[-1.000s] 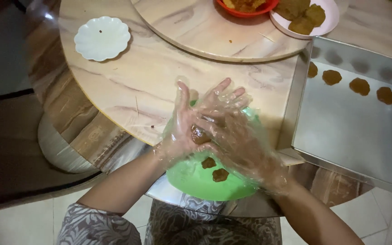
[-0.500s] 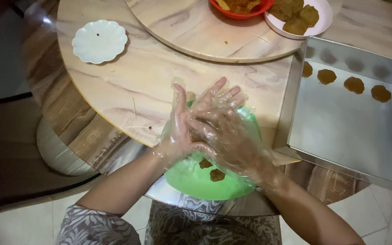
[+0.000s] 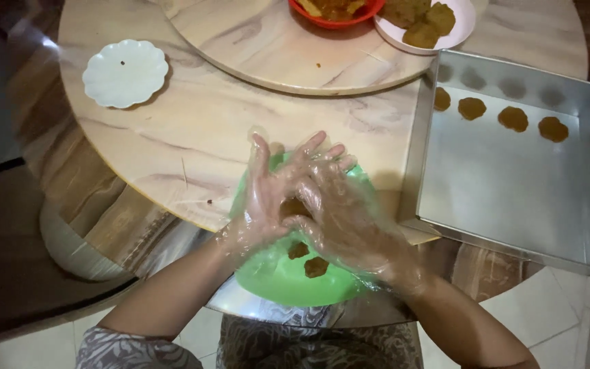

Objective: The person is manually shaping small balls of brown dough and arranging them in rows on a metal baking tray.

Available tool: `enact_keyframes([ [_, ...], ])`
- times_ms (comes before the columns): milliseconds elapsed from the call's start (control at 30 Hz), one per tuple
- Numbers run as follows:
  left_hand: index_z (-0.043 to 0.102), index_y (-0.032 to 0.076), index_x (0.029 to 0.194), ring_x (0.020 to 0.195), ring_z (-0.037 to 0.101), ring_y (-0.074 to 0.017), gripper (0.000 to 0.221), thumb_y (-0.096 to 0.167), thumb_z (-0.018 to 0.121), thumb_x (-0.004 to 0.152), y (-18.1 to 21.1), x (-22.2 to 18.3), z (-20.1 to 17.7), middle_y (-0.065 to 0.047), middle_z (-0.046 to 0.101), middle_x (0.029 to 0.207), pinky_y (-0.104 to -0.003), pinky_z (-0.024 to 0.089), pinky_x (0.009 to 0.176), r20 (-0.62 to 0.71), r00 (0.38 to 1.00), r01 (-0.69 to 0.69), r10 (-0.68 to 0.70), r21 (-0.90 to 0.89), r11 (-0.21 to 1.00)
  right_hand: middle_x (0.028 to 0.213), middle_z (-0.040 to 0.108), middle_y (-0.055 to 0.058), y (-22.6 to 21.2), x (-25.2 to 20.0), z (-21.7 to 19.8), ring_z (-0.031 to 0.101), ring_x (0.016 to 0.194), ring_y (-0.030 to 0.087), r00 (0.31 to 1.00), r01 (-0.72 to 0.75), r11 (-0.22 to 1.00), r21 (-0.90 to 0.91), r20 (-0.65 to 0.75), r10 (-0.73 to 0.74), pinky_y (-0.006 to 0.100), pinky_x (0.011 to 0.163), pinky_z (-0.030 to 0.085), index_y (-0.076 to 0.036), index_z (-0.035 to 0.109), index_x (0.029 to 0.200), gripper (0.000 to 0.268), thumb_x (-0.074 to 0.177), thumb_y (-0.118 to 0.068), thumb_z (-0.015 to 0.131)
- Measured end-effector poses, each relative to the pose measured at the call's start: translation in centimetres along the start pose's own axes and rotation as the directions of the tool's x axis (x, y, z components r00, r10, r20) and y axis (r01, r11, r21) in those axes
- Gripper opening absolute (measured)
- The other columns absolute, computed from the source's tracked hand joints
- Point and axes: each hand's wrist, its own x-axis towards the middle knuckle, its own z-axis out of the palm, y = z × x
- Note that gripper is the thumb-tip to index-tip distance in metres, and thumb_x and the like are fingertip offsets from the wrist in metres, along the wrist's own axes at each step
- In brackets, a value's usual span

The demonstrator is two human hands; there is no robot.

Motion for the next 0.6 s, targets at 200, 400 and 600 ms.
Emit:
enact_keyframes([
  [200, 0.003, 0.021, 0.168, 0.157, -0.015, -0.0305, 0.103, 0.099, 0.023, 0.104, 0.1, -0.1, -1.0, -0.013, -0.012, 0.172, -0.065, 0.012, 0.124, -0.083, 0.996, -0.017, 0.012, -0.057, 0.998, 0.121, 0.065, 0.018, 1.1, -0.7, -0.3, 0.068, 0.094, 0.026, 0.994, -0.021, 1.000, 0.010, 0.105, 0.020, 0.037, 0.071, 0.062, -0.003, 0.052, 0.127, 0.032, 0.106, -0.026, 0.042],
  [400, -0.007, 0.024, 0.166, 0.151, 0.016, -0.0417, 0.109, 0.096, 0.027, 0.091, 0.3, 0.5, -3.8, -0.018, -0.012, 0.169, -0.062, 0.048, 0.104, 0.160, 0.983, -0.089, 0.091, -0.022, 0.996, 0.105, 0.065, 0.012, 2.4, -2.1, 0.3, 0.066, 0.100, 0.032, 0.967, -0.125, 0.991, -0.056, 0.216, 0.134, 0.048, 0.094, 0.053, -0.011, 0.068, 0.110, 0.021, 0.094, -0.025, 0.066],
  [600, 0.009, 0.020, 0.165, 0.152, 0.022, -0.0406, 0.108, 0.087, 0.040, 0.087, 0.1, 0.9, -1.0, -0.022, 0.006, 0.170, -0.063, 0.031, 0.116, -0.203, 0.928, -0.210, 0.311, 0.404, 0.890, 0.150, 0.054, 0.017, 0.3, -1.0, 2.6, 0.058, 0.130, 0.033, 0.947, 0.319, 0.919, -0.231, 0.129, -0.296, 0.055, 0.110, 0.042, -0.011, 0.059, 0.139, 0.055, 0.101, -0.050, 0.052],
])
